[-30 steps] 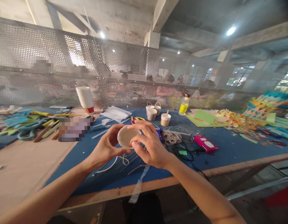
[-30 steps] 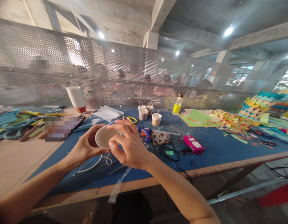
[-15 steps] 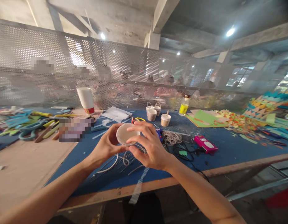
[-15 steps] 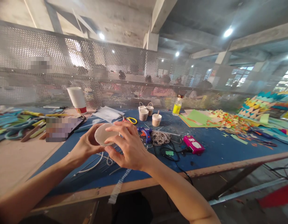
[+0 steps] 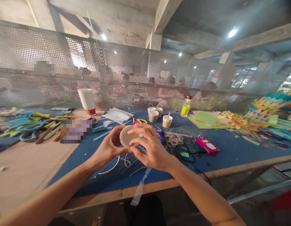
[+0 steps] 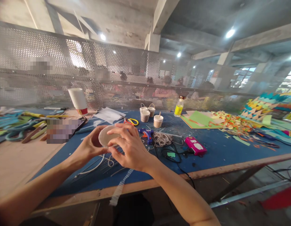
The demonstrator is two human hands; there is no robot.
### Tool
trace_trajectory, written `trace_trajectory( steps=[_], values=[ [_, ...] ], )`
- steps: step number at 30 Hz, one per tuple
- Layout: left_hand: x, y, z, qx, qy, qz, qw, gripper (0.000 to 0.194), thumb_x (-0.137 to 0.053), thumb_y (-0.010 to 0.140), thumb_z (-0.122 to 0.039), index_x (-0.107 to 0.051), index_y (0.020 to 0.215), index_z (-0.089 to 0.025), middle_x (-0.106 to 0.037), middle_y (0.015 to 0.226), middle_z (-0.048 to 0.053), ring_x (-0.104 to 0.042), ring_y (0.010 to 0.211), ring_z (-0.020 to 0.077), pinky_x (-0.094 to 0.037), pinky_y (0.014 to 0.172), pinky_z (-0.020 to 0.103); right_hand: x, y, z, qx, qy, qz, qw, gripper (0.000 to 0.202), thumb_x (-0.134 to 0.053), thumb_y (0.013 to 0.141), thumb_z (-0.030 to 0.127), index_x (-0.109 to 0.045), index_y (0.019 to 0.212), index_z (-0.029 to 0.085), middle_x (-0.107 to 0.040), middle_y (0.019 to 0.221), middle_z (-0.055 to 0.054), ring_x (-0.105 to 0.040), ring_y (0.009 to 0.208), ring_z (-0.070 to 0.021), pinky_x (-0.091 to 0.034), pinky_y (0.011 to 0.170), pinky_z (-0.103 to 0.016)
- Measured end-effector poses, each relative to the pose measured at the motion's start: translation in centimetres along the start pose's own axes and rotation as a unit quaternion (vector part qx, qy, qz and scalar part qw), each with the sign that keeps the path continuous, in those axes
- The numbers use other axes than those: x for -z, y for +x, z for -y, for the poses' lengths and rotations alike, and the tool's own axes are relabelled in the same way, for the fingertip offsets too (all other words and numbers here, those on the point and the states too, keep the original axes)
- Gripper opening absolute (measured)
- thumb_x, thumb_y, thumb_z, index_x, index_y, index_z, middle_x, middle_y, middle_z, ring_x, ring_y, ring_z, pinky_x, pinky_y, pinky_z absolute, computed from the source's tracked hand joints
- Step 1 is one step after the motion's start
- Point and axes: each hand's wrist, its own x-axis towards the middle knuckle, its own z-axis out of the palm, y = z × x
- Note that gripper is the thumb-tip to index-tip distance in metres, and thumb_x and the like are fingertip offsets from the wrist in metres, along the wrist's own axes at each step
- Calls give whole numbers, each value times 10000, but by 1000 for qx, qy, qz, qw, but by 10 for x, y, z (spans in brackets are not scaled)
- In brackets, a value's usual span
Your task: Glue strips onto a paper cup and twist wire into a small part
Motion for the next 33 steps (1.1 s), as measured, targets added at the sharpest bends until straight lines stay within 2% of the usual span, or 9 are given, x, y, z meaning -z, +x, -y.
trace_trajectory(
  steps=[4,10,23,28,31,33],
  values=[
    [1,2,7,-13,-1,16,1000,627,-852,585,-263,-549,1131,-208,-643,1034,57,-614,890,215,-500,768,325,-4,-1,-3,5,-13,-8,1000,138,-597,855,185,-599,973,256,-591,1256,-26,-391,1330,-236,-349,1105,-510],
    [3,1,11,0,-8,10,1000,628,-853,586,-245,-548,1132,-200,-638,1057,59,-611,922,215,-502,804,334,-9,-2,-8,8,-19,-12,1000,120,-592,854,186,-599,957,248,-592,1257,-26,-395,1334,-231,-356,1101,-493],
    [0,1,9,11,-29,2,1000,616,-864,581,-249,-553,1109,-194,-639,1039,48,-610,910,201,-500,791,315,-11,-3,-12,0,-17,-31,999,57,-623,858,219,-641,906,243,-617,1218,-22,-419,1309,-226,-361,1087,-478],
    [1,2,9,13,-43,3,999,618,-863,571,-244,-557,1104,-183,-647,1073,72,-619,929,224,-507,792,327,-12,-5,-14,3,-23,-40,999,34,-624,877,260,-653,883,243,-621,1225,-17,-428,1304,-223,-373,1086,-467],
    [1,2,9,18,-49,1,999,620,-863,571,-228,-561,1111,-187,-650,1071,65,-620,930,219,-507,791,316,-12,-6,-14,5,-30,-38,999,61,-631,887,289,-668,924,257,-608,1272,-3,-424,1312,-223,-372,1095,-467],
    [2,2,9,20,-52,-3,998,616,-860,577,-219,-564,1117,-190,-652,1060,59,-618,932,215,-506,787,306,-10,-6,-14,5,-29,-39,999,140,-628,894,303,-667,1025,271,-586,1313,-1,-419,1318,-224,-371,1101,-472]
  ],
)
